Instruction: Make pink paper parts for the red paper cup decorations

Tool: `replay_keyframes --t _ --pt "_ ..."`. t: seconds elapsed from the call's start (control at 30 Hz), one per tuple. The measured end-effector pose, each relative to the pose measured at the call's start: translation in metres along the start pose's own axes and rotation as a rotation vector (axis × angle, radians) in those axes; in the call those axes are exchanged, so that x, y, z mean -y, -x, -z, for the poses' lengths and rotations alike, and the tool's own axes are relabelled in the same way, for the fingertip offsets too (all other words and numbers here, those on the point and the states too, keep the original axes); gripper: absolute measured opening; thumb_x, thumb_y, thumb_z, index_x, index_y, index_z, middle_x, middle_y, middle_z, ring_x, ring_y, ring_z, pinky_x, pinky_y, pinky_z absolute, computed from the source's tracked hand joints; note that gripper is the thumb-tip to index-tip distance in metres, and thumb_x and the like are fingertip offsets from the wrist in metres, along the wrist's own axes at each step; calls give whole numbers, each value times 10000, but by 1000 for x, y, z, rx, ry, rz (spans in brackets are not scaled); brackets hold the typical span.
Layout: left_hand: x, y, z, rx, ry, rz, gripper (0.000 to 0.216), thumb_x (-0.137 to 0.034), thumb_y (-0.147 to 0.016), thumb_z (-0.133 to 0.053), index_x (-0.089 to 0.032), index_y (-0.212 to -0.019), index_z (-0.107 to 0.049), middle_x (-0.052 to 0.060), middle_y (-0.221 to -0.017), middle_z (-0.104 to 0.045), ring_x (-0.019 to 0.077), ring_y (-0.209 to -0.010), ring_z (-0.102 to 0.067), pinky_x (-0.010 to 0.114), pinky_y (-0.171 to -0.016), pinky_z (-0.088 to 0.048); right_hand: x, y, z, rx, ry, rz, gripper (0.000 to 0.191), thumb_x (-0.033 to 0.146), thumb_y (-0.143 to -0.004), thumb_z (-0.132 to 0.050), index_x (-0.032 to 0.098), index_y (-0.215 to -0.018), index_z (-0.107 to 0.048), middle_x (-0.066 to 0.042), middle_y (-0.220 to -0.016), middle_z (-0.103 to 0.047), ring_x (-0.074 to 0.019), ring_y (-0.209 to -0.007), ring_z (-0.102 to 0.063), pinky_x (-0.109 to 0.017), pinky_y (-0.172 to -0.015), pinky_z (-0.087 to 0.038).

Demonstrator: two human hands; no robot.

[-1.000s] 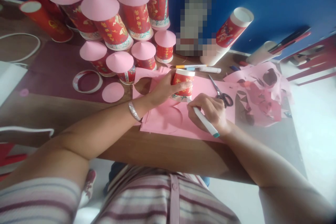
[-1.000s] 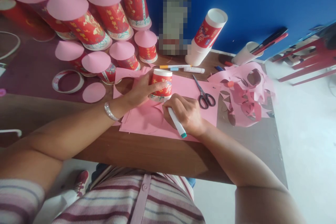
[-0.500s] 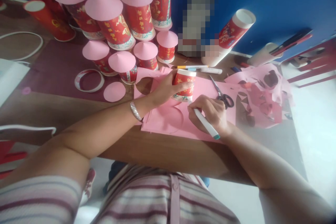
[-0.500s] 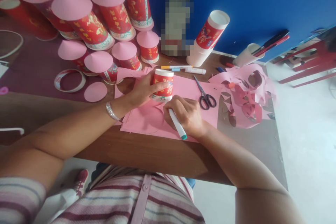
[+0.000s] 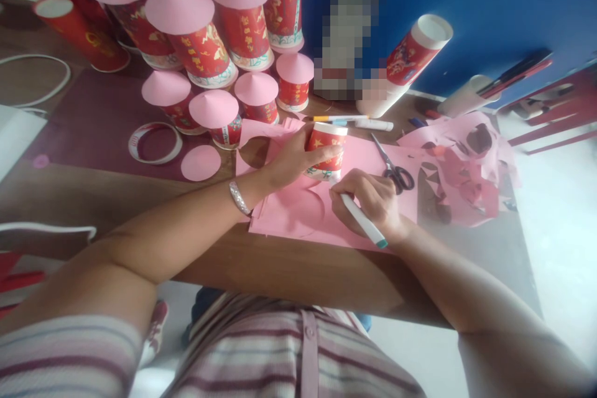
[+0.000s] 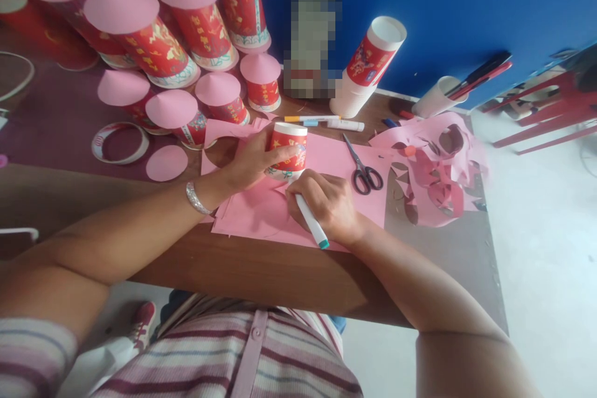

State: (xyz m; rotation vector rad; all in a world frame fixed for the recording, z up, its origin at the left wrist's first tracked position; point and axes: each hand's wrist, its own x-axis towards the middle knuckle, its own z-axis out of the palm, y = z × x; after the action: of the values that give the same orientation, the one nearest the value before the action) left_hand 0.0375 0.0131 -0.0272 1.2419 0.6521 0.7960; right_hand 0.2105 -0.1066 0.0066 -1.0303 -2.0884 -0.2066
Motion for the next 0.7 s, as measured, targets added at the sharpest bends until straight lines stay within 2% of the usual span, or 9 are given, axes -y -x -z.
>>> replay_keyframes --t 0.33,0.7 --pt "1 -1 0 5 -37 -18 613 -572 -841 -987 -196 -1206 -668 72 -1126 -822 203 -997 -797 311 -814 -623 -1 -1 -2 -16 -16 2 266 15 -1013 -648 267 -987 -567 76 -749 -630 -105 -561 -545 -248 -536 -417" --pt "7 -2 3 37 44 15 667 -578 -815 -1009 -220 -1257 -661 71 -1190 -815 188 -997 -780 287 -818 -620 1 0 4 2 -42 22 261 16 -985 -659 270 -988 -600 67 -730 -658 -113 -544 -578 -264 -504 -453"
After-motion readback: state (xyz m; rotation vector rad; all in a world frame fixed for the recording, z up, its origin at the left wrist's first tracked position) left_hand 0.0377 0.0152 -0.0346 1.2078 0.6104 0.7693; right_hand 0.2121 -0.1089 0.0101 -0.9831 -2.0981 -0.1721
